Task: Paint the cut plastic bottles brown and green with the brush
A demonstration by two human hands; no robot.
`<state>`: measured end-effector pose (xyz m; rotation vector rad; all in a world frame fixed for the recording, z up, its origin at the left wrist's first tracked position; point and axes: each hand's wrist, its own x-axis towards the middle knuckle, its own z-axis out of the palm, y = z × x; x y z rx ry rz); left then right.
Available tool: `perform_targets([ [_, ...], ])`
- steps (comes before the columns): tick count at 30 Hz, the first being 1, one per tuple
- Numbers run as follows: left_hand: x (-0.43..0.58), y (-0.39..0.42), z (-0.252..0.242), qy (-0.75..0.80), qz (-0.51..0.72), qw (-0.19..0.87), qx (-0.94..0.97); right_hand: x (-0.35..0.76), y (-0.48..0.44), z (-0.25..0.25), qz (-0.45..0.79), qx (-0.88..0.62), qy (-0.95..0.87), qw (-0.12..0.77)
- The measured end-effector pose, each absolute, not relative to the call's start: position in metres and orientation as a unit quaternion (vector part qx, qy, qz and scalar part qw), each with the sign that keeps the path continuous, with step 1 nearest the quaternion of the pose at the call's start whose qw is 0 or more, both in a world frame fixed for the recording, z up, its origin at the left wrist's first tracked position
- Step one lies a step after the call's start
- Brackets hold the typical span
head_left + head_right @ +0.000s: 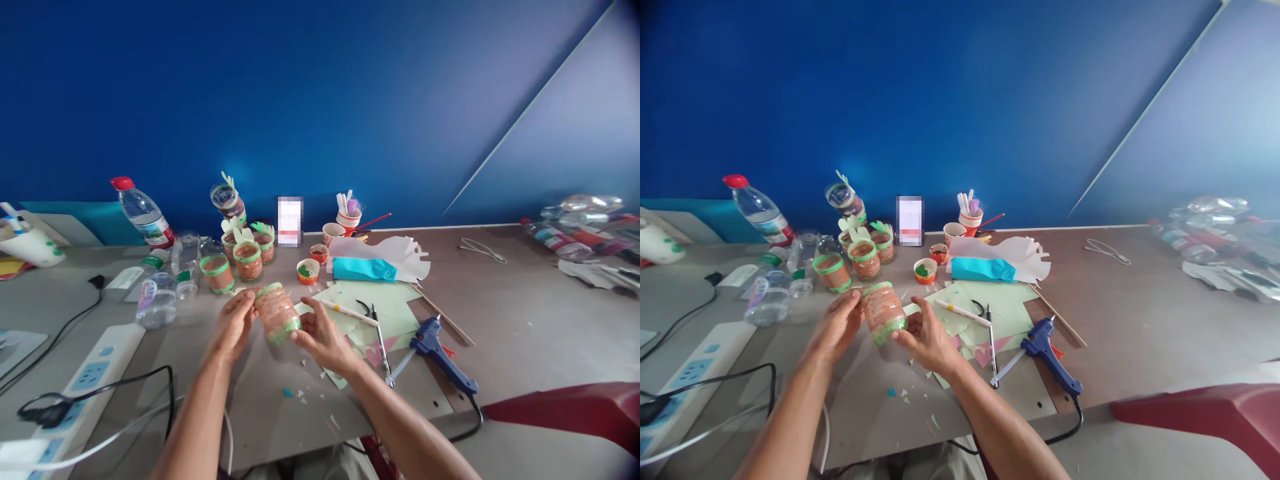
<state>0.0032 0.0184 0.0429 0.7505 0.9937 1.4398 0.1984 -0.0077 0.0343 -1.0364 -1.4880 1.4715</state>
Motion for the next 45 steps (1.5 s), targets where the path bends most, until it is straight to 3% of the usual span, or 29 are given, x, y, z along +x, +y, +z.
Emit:
perform_targets([
  [9,-0.004,0.021,0.042,0.391,0.682,0.541,0.299,0.205,-0.001,0.034,0.601,-0.426,-0.491,0.466],
  [14,-0.008,0.023,0.050,0.434,0.687,0.488,0.320,0.216,0.010,0.050,0.747,-0.331,-0.317,0.482],
  [20,0.002,0.021,0.066,0.515,0.650,0.369,0.420,0.226,0.013,0.061,0.833,-0.239,-0.229,0.443],
  [28,-0.016,0.013,0.071,0.548,0.577,0.120,0.594,0.229,0.012,0.053,0.843,-0.167,-0.225,0.459],
  [32,-0.033,0.013,0.063,0.555,0.555,0.046,0.618,0.228,0.012,0.052,0.845,-0.154,-0.225,0.460],
  [45,-0.060,0.019,0.032,0.545,0.545,0.000,0.638,0.226,0.009,0.055,0.854,-0.144,-0.196,0.460],
])
